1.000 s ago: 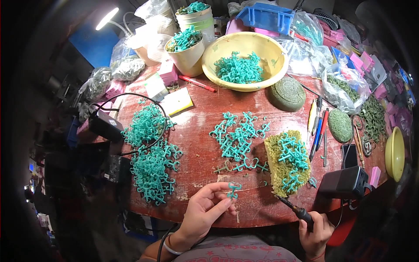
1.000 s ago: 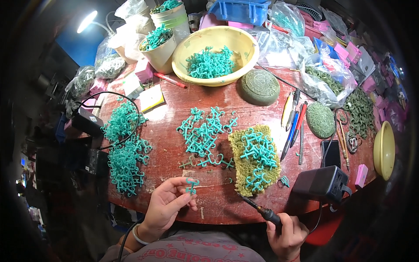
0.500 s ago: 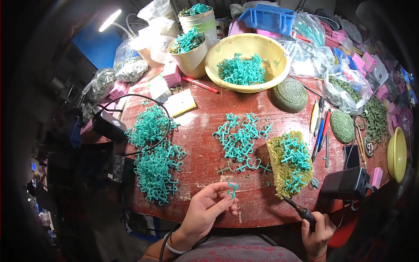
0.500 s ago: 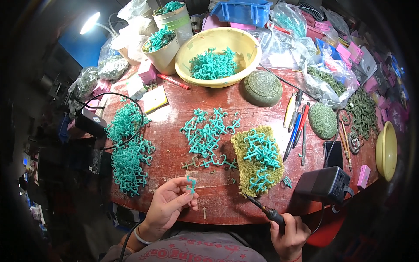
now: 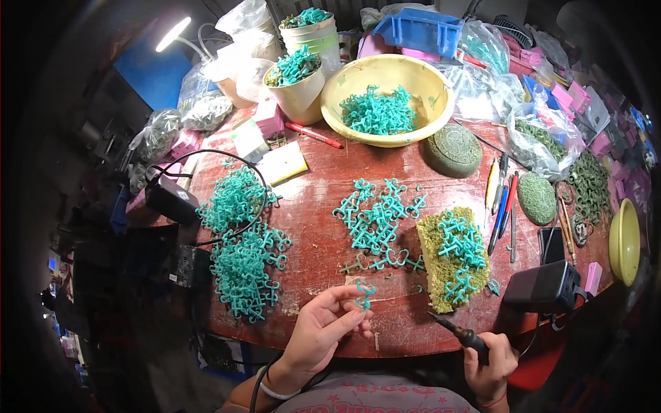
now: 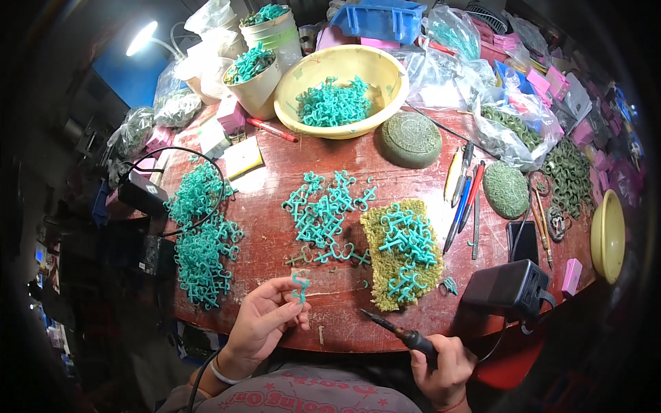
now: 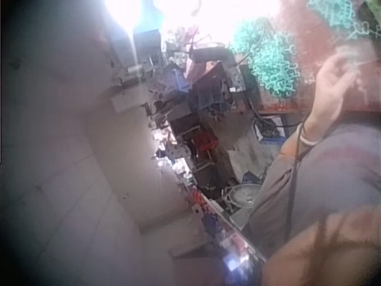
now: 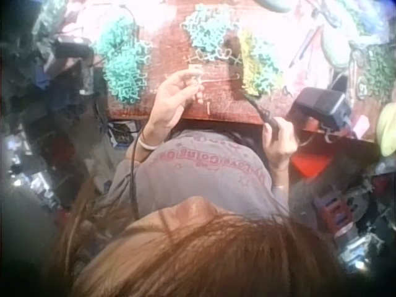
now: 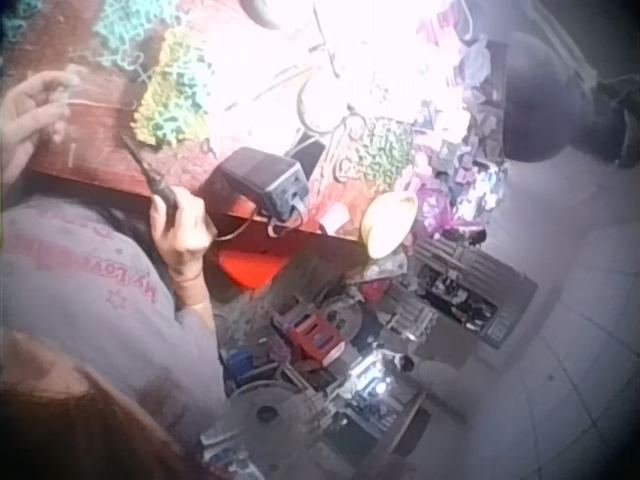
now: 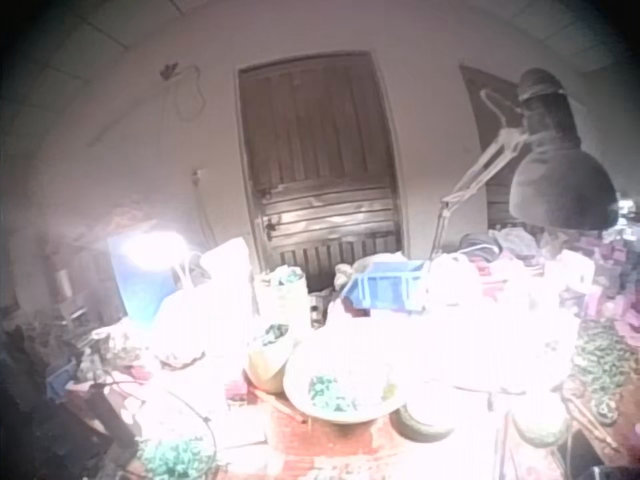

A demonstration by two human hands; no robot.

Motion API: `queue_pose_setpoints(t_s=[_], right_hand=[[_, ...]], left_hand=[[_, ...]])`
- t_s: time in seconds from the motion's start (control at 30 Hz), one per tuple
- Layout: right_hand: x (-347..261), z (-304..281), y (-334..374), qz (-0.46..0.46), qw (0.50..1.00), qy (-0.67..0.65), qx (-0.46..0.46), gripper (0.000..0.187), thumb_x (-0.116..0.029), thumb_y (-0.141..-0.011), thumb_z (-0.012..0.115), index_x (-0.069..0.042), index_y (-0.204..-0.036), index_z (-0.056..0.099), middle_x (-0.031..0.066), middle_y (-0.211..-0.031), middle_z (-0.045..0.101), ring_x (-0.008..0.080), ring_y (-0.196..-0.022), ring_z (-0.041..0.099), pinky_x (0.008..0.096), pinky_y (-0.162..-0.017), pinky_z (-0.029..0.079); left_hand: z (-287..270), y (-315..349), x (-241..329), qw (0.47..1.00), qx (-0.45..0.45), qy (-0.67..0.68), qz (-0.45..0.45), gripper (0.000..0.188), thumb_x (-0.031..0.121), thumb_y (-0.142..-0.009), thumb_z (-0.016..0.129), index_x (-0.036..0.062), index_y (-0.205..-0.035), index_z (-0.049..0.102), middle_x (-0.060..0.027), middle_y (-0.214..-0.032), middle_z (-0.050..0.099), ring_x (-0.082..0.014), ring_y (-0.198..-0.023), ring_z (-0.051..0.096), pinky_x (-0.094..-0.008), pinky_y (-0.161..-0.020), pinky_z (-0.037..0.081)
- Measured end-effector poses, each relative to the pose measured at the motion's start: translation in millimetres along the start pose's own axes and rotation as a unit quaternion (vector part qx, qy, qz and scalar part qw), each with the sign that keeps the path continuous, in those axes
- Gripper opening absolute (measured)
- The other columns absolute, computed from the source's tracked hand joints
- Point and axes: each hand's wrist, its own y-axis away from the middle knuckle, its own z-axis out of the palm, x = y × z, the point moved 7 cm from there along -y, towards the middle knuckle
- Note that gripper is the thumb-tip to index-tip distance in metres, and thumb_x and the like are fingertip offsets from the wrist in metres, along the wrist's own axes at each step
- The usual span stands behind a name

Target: The person picks up green wax moldings from a table and uses a heated tool to join them together.

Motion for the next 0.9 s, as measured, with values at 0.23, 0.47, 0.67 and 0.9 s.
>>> queue_pose_setpoints(t_s=[0.23,0.47,0.67,0.9], right_hand=[[-9,16,-10,-0.014,0.997,-0.069,-0.018,0.020,-0.017,-0.083,0.075,-0.004,-0.092,0.063,0.0088,-0.075,0.060,0.0283,-0.060,0.058,0.0377,-0.053,0.045],[-8,17,-10,-0.012,0.997,-0.074,-0.016,0.020,-0.017,-0.083,0.074,-0.004,-0.092,0.062,0.0087,-0.074,0.059,0.0280,-0.059,0.058,0.0373,-0.052,0.045],[-10,16,-12,-0.017,0.997,-0.067,-0.013,0.020,-0.019,-0.084,0.074,-0.004,-0.091,0.063,0.0084,-0.073,0.059,0.0275,-0.058,0.058,0.0369,-0.052,0.045],[-11,16,-11,-0.021,0.998,-0.065,-0.007,0.021,-0.021,-0.085,0.073,-0.004,-0.091,0.063,0.0081,-0.072,0.059,0.0271,-0.058,0.058,0.0363,-0.051,0.045]], left_hand=[[3,1,1,0.997,0.011,-0.044,0.054,0.036,-0.007,-0.092,0.062,-0.0054,-0.126,0.053,-0.0114,-0.095,0.065,-0.0172,-0.083,0.065,-0.0307,-0.077,0.055],[4,1,5,0.994,0.026,-0.062,0.086,0.036,-0.010,-0.091,0.062,-0.0060,-0.125,0.052,-0.0082,-0.093,0.060,-0.0151,-0.084,0.064,-0.0306,-0.078,0.057],[6,3,6,0.991,0.025,-0.086,0.102,0.036,-0.010,-0.091,0.061,-0.0062,-0.126,0.052,-0.0084,-0.094,0.061,-0.0141,-0.085,0.063,-0.0305,-0.078,0.057],[5,3,6,0.993,0.016,-0.077,0.085,0.038,-0.007,-0.092,0.061,-0.0060,-0.129,0.051,-0.0088,-0.096,0.060,-0.0156,-0.084,0.063,-0.0309,-0.078,0.056]])
